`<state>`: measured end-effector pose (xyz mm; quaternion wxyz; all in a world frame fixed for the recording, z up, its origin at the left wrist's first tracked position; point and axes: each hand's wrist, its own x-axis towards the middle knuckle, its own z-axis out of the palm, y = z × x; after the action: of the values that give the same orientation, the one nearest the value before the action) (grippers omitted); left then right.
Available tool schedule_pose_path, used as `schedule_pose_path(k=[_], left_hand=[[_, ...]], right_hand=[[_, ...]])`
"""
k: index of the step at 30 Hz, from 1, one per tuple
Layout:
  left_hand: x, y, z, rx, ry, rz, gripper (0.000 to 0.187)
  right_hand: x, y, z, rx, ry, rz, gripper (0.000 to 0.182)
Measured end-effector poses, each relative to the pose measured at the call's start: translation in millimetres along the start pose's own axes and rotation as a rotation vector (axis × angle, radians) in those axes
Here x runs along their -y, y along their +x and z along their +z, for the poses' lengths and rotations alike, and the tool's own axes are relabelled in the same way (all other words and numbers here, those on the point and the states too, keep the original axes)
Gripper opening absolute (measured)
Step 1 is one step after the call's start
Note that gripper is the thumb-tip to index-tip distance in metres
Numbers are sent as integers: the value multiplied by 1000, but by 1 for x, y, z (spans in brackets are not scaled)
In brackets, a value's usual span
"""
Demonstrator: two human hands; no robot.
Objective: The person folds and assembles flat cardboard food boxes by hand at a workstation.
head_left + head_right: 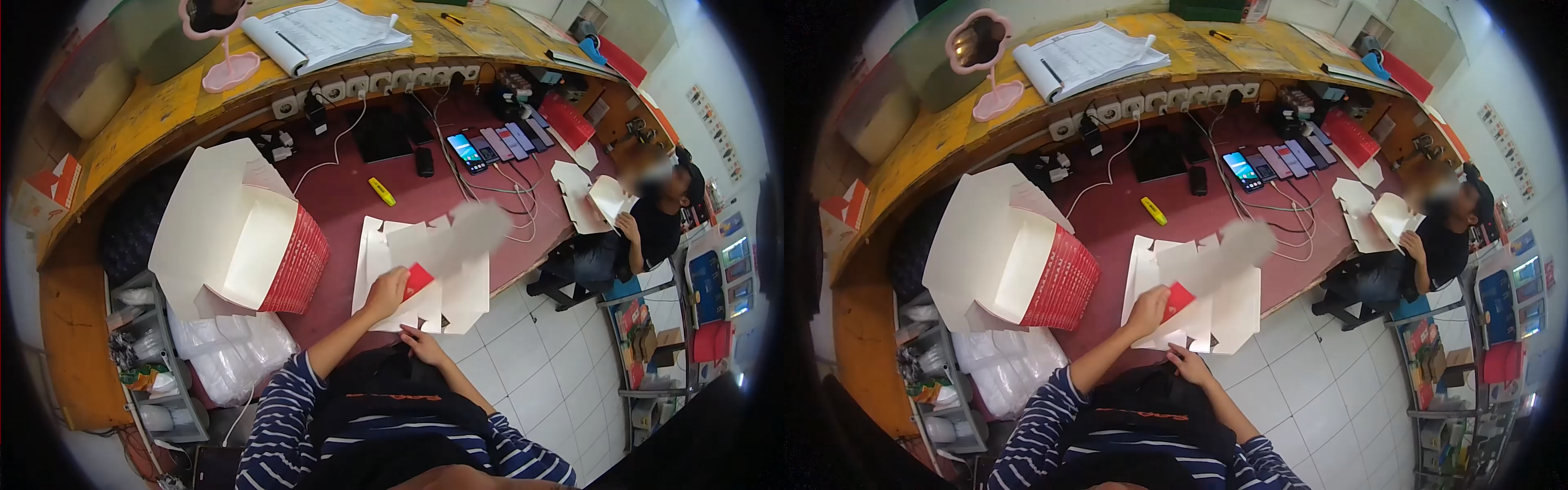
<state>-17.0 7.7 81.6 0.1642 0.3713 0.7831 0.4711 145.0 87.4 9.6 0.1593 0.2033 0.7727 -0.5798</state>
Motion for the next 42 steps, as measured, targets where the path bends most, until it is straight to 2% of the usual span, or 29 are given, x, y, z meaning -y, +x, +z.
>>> schedule_pose_path(k=[1, 2, 3, 4, 5, 7, 9, 11, 13, 15, 17, 20, 21, 22, 23, 24, 26, 27, 29, 31, 32, 33, 34, 35, 37, 39, 40, 41, 42], left_hand=[[-12, 3, -6, -128, -198, -71, 22], [-20, 4, -9, -123, -199, -64, 22], [-26, 6, -11, -183, -377, -19, 20], [-33, 6, -12, -242, -557, 24, 19], [-38, 6, -12, -234, -562, 29, 19], [-47, 6, -16, -120, -979, -15, 22], [-53, 8, -31, -24, -1004, -31, 27], [-66, 10, -37, 2, -823, 46, 29], [-68, 11, -27, 42, -774, 50, 31], [-76, 9, -9, -68, -837, 160, 33], [-115, -5, 5, -183, -973, 191, 33], [-134, -17, 11, -237, -902, 283, 36], [-133, -17, 8, -233, -904, 285, 36], [-128, -15, -1, -98, -850, 230, 38], [-124, -12, -11, 33, -793, 176, 40], [-123, -9, -21, 28, -793, 181, 40], [-127, -4, -48, 205, -1605, 22, 43], [-127, -1, -57, 302, -2006, -75, 45], [-118, 1, -57, 370, -2001, -122, 44], [-102, -7, -43, 136, -1222, -87, 42], [-118, -13, -37, -39, -1131, 58, 36], [-120, -17, -28, -44, -1130, 60, 36], [-122, -21, -23, -86, -1226, 96, 35], [-125, -23, -18, -127, -1320, 131, 33], [-129, -22, -18, -151, -1368, 83, 26], [-127, -17, -25, -102, -1321, -33, 19], [-123, -15, -29, -183, -1177, 37, 15], [-119, -13, -34, -258, -1030, 106, 11], [-117, -16, -41, -261, -948, 46, 10]], right_hand=[[6, 0, -5, -9, 3, -1, 46], [19, -5, -12, 125, 404, 65, 42], [33, -10, -19, 259, 805, 127, 39], [57, -18, -23, 335, 1050, 45, 34], [64, -20, -27, 324, 1052, 42, 34], [72, -23, -35, -198, 1242, -255, 28], [74, -36, -69, -340, 1272, -345, 23], [96, -58, -100, -358, 1348, -298, 22], [124, -76, -108, -355, 1395, -403, 16], [145, -77, -98, -930, 726, -536, 14], [149, -63, -72, -1274, 643, -804, 25], [153, -57, -58, -1210, 781, -907, 18], [158, -63, -61, -1023, 1053, -767, 17], [164, -69, -63, -815, 1305, -616, 17], [167, -73, -68, -815, 1303, -619, 17], [170, -77, -74, -708, 1338, -620, 20], [165, -81, -84, -536, 1354, -688, 31], [165, -81, -82, -531, 1354, -690, 31], [179, -83, -75, -873, 1016, -741, 39], [169, -82, -67, -912, 1003, -817, 47], [159, -81, -59, -874, 913, -880, 48], [154, -78, -53, -836, 823, -939, 49], [155, -70, -44, -864, 878, -937, 47], [167, -67, -37, -879, 1061, -821, 40], [161, -61, -36, -805, 1157, -737, 37], [162, -72, -40, -781, 1015, -813, 37], [166, -79, -43, -761, 876, -882, 36], [170, -86, -47, -762, 877, -886, 36], [173, -93, -51, -739, 916, -876, 39]])
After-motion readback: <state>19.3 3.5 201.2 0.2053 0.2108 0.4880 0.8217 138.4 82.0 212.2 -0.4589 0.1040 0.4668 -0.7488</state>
